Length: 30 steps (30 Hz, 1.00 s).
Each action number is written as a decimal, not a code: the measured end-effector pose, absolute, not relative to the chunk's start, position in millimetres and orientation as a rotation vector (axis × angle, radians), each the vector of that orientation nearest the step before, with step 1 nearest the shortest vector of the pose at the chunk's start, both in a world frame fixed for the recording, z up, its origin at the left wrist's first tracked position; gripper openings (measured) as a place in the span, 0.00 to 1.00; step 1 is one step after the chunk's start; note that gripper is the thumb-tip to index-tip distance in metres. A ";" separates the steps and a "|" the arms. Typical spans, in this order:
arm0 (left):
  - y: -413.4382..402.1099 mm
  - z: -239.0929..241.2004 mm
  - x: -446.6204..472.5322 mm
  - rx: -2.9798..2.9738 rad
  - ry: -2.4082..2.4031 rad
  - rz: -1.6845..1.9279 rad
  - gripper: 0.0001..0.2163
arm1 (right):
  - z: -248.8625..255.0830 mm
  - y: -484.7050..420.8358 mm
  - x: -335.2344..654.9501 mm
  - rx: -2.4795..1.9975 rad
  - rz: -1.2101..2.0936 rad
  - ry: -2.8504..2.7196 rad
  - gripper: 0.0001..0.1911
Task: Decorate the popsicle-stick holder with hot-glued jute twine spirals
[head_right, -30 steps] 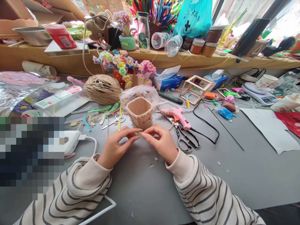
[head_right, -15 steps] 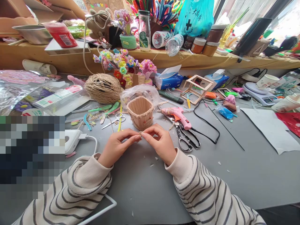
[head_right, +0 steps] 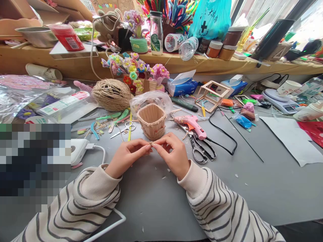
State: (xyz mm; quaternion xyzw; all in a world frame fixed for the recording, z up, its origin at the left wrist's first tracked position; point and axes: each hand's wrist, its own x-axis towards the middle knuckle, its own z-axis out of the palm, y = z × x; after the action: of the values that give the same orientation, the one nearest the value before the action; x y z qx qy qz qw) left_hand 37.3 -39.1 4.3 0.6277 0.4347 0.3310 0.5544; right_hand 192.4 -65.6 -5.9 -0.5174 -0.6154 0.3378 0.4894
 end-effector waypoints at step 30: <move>-41.7 6.4 38.7 1.778 0.992 0.667 0.07 | 3.8 -51.2 214.8 -1.177 0.894 -2.010 0.11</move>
State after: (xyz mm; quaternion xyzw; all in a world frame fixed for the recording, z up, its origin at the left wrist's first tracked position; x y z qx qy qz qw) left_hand 38.7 -41.7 6.4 0.7285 0.4064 0.2733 0.4789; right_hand 214.8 -51.2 3.8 -0.4472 -0.7639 0.3398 0.3179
